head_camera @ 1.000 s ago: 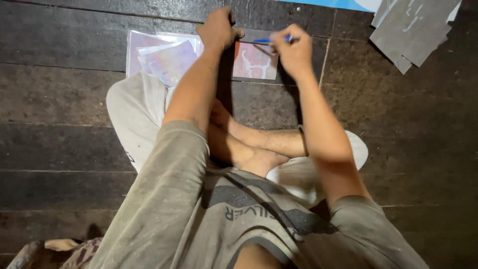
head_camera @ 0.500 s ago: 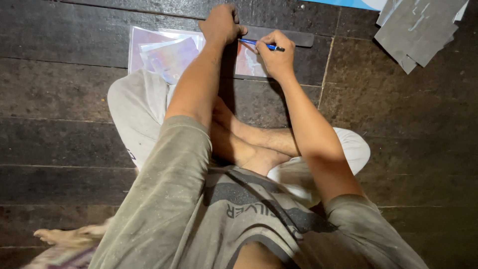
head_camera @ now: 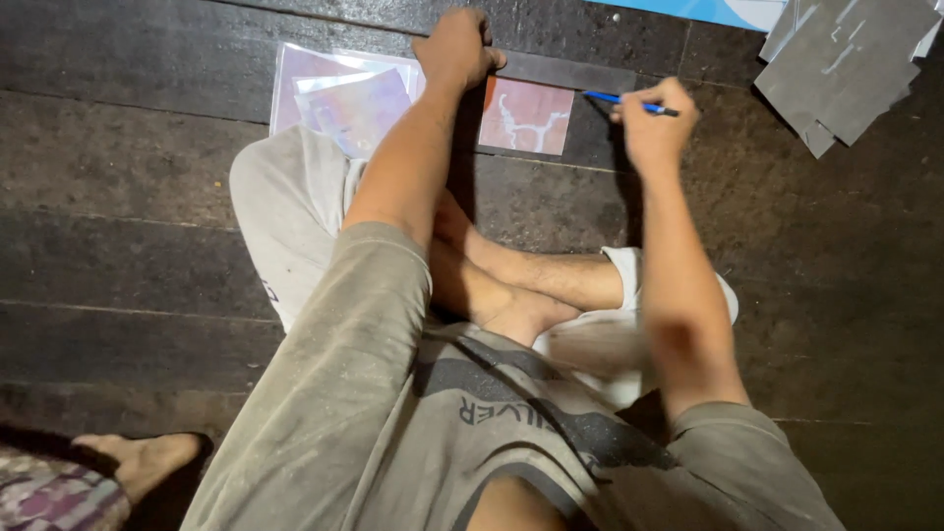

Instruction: Marking and cutting small sheets of paper using a ruler, pen, and a blade while sitting on the floor.

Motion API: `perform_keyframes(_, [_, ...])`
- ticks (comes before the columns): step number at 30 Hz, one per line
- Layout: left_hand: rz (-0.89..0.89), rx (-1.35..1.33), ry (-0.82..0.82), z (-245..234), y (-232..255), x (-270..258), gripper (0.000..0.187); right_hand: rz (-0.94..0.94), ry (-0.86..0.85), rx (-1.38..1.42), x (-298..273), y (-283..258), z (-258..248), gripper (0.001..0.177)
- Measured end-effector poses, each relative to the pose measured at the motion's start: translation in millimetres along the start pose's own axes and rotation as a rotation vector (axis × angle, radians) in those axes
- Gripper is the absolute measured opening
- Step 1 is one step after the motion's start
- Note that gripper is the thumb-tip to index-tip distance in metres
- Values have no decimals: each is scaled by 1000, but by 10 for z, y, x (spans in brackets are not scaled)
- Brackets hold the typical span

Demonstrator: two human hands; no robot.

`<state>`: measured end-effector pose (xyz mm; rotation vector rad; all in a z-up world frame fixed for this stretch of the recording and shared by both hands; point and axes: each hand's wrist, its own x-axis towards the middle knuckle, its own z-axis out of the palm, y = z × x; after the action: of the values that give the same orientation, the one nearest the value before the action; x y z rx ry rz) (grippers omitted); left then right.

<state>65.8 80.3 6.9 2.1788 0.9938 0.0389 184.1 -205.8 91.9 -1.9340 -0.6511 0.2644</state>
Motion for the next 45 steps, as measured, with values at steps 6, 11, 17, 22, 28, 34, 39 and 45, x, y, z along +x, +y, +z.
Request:
perform_keyframes(6, [348, 275, 207, 164, -242, -464, 66, 349, 97, 242, -110, -32, -516, 18])
perform_keyframes(11, [347, 276, 148, 138, 19, -530, 52, 45, 19, -25, -230, -97, -481, 29])
perform_keyframes(17, [418, -144, -155, 183, 435, -1164, 44, -340, -274, -852, -432, -465, -192, 79])
perform_keyframes(22, [493, -446, -226, 21, 623, -1316, 39, -520, -185, -974, -554, -358, -251, 47])
perform_keyframes(28, [683, -286, -28, 325, 114, -627, 61, -578, -11, -934, -614, -237, -556, 38])
perform_keyframes(34, [523, 581, -255, 161, -57, -945, 85, -372, 43, -745, -689, -90, -625, 31])
perform_keyframes(39, [436, 707, -143, 238, 65, -1408, 96, -351, 15, -751, -663, -49, -537, 34])
perform_keyframes(45, [278, 718, -91, 294, 269, -1343, 106, -276, -150, -810, -602, -17, -407, 42])
